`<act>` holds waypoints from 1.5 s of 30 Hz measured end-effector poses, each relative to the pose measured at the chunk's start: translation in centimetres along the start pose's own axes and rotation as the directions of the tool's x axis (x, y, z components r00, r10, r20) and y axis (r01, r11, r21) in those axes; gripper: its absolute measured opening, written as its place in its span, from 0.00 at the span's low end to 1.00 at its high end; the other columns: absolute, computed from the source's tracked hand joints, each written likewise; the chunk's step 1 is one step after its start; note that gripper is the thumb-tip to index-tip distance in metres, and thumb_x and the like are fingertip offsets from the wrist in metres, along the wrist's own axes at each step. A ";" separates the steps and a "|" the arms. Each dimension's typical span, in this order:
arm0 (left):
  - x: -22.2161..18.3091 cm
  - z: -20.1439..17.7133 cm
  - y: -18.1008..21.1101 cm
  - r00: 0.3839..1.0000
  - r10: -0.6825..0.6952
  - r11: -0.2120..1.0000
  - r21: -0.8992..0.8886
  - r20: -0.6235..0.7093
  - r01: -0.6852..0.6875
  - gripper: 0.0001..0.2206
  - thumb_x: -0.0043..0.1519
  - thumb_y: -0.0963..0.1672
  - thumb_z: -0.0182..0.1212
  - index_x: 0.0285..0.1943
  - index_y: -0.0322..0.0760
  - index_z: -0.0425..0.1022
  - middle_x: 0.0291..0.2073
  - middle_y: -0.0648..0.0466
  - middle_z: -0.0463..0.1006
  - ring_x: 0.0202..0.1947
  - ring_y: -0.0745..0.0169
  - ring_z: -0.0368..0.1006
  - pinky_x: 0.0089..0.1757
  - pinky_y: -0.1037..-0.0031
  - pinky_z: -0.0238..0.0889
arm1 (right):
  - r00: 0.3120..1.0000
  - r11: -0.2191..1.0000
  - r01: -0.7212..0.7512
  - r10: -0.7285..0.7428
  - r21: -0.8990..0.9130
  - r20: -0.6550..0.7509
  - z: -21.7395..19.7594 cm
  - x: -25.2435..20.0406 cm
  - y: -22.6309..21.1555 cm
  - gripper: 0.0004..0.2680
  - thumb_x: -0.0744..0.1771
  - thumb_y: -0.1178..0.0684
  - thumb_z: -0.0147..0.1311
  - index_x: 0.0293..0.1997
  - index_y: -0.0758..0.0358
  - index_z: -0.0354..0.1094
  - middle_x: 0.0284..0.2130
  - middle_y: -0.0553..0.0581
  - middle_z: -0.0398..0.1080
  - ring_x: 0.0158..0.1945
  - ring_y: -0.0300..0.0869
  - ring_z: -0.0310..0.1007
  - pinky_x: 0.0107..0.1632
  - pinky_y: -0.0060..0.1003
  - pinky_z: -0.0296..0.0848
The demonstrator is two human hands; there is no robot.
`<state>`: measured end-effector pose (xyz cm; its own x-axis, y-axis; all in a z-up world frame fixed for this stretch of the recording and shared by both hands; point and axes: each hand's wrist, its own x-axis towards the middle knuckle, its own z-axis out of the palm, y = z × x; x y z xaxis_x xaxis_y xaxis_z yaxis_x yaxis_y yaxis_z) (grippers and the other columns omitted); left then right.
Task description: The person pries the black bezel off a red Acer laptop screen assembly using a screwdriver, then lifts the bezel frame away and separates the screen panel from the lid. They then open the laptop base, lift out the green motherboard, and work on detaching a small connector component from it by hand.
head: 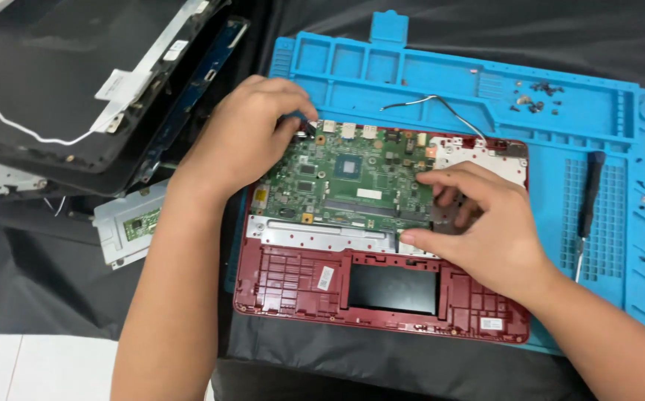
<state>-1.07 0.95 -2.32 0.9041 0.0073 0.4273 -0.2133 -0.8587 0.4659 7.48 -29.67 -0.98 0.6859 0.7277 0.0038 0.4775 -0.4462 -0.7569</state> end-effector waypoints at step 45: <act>0.3 -0.8 1.2 0.839 -0.542 0.809 -0.300 -0.047 0.505 0.10 0.60 0.39 0.60 0.49 0.34 0.79 0.34 0.44 0.83 0.37 0.42 0.80 0.38 0.58 0.72 | 0.955 0.964 0.264 -0.262 0.001 0.138 6.3 14.8 -4.4 0.08 0.64 0.59 0.65 0.44 0.65 0.76 0.29 0.54 0.74 0.26 0.35 0.72 0.31 0.30 0.70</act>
<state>-1.32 0.35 -1.01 0.8569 0.4953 0.1425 0.1732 -0.5372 0.8255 12.10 -13.65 -1.73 0.4543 0.8838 0.1116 0.6410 -0.2374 -0.7299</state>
